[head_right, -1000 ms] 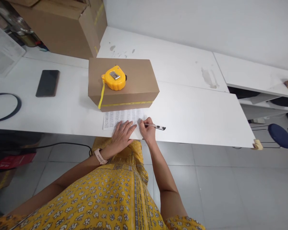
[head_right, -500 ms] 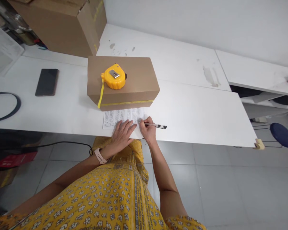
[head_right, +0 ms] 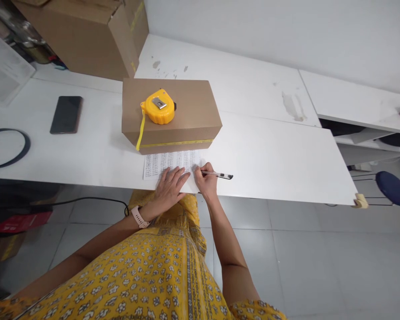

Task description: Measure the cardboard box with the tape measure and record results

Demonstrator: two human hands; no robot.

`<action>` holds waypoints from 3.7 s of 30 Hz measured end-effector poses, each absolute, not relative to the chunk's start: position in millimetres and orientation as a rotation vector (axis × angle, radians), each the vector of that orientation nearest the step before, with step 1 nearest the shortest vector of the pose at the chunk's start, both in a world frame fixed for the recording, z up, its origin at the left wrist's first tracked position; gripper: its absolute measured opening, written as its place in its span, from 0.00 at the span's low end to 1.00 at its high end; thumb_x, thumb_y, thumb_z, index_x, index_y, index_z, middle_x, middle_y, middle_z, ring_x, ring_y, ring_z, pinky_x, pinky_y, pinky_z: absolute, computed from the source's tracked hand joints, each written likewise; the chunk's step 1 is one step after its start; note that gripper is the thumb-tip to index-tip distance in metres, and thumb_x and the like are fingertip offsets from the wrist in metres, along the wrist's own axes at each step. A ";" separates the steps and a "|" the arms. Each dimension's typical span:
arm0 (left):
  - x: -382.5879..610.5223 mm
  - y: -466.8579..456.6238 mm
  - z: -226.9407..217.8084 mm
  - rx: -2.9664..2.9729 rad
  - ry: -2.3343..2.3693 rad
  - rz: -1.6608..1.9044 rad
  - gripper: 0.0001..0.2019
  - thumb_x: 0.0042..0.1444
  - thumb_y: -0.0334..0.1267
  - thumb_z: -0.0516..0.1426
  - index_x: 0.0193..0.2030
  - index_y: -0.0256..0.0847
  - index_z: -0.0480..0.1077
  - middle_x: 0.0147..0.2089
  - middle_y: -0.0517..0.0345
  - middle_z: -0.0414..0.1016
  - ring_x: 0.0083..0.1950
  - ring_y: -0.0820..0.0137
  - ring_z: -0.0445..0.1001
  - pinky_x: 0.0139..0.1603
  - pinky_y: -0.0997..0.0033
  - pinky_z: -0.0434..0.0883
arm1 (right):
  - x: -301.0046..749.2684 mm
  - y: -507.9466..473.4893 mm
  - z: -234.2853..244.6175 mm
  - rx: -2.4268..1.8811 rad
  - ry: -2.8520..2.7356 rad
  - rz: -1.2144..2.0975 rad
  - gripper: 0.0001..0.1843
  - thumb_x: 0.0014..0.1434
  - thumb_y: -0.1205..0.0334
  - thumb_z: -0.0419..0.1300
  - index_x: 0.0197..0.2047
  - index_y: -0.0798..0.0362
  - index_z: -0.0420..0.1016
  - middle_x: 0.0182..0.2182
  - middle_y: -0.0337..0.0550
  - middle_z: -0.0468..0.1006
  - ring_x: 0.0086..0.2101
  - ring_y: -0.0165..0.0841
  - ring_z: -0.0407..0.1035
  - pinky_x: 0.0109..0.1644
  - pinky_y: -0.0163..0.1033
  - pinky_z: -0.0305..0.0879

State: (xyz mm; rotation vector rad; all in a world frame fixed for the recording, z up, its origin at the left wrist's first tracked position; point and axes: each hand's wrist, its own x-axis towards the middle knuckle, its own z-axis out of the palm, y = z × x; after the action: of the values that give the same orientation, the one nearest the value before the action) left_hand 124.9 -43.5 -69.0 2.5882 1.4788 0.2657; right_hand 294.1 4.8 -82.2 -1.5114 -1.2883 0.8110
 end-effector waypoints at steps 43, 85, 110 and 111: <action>134.1 -40.7 -63.5 2.603 1.539 0.197 0.37 0.58 0.36 0.64 0.74 0.46 0.58 0.71 0.39 0.59 0.71 0.46 0.58 0.72 0.39 0.49 | 306.1 13.1 -74.3 -1.431 -1.459 0.907 0.14 0.61 0.58 0.59 0.28 0.48 0.58 0.19 0.29 0.59 0.22 0.27 0.55 0.28 0.36 0.52; 133.8 -40.7 -61.4 2.601 1.536 0.189 0.38 0.58 0.36 0.64 0.74 0.46 0.59 0.71 0.38 0.59 0.71 0.46 0.58 0.72 0.39 0.49 | 304.9 12.6 -71.7 -1.471 -1.438 0.859 0.14 0.58 0.60 0.59 0.26 0.47 0.57 0.18 0.29 0.59 0.22 0.28 0.54 0.28 0.36 0.52; 133.9 -40.6 -57.5 2.587 1.522 0.171 0.37 0.58 0.36 0.64 0.73 0.45 0.59 0.71 0.38 0.59 0.71 0.46 0.58 0.72 0.39 0.49 | 306.5 13.0 -73.8 -1.488 -1.431 0.806 0.13 0.59 0.60 0.58 0.27 0.48 0.58 0.18 0.29 0.59 0.22 0.28 0.55 0.29 0.36 0.52; 133.8 -40.7 -57.8 2.589 1.525 0.172 0.36 0.58 0.36 0.64 0.73 0.45 0.60 0.71 0.38 0.59 0.71 0.46 0.58 0.72 0.39 0.49 | 306.9 12.9 -74.1 -1.487 -1.433 0.803 0.13 0.59 0.60 0.58 0.27 0.47 0.58 0.18 0.29 0.60 0.22 0.28 0.55 0.29 0.36 0.52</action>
State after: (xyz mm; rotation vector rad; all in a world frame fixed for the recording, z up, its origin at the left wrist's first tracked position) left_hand 133.8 -40.7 -57.8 2.5886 1.5253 0.1718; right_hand 306.9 12.9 -74.1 -1.4872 -1.4333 0.8031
